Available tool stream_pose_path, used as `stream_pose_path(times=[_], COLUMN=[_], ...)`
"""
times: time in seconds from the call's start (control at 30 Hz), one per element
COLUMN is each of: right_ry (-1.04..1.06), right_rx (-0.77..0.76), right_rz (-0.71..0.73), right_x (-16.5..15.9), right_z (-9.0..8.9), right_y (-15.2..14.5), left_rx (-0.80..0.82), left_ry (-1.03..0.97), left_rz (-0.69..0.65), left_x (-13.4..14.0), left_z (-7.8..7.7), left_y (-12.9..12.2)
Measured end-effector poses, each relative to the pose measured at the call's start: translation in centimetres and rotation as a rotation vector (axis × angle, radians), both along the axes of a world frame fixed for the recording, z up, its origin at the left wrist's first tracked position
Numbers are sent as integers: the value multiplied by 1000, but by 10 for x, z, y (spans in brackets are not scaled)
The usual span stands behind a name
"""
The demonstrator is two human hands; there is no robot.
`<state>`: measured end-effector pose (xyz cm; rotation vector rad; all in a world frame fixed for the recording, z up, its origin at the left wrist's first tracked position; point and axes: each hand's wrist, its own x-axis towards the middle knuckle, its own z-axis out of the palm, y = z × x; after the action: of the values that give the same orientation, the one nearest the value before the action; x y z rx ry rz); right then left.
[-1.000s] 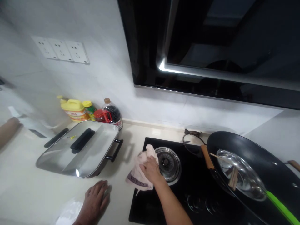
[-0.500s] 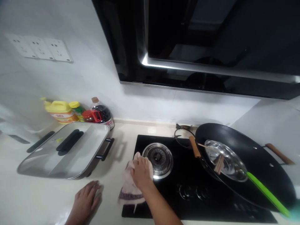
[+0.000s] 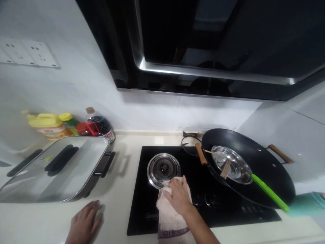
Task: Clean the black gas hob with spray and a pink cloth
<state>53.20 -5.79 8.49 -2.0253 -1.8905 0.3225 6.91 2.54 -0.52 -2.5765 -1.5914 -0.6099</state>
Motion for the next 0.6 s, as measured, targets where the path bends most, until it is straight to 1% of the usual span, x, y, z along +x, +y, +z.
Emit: stream_pose_path(times=[0.07, 0.1, 0.17, 0.27, 0.33, 0.43, 0.5, 0.6], right_ry=[2, 12, 54, 157, 190, 150, 115, 96], right_rx=[37, 57, 71, 10, -36, -81, -102, -146], right_rz=[-47, -98, -248, -433, -483, -522, -532, -550], right_x=[0, -2, -9, -21, -29, -34, -32, -17], right_z=[1, 0, -6, -22, -31, -34, -29, -16], right_y=[-7, -13, -27, -44, -45, -27, -7, 25], left_rx=[-20, -31, -49, -51, -34, 5, 32, 52], left_ry=[-1, 4, 21, 46, 55, 63, 68, 74], left_rz=[8, 12, 15, 14, 6, -11, -23, -30], left_x=[0, 0, 0, 0, 0, -1, -2, -2], left_z=[0, 0, 2, 3, 2, 1, 0, -2], left_y=[0, 0, 0, -1, -1, 0, 0, 0])
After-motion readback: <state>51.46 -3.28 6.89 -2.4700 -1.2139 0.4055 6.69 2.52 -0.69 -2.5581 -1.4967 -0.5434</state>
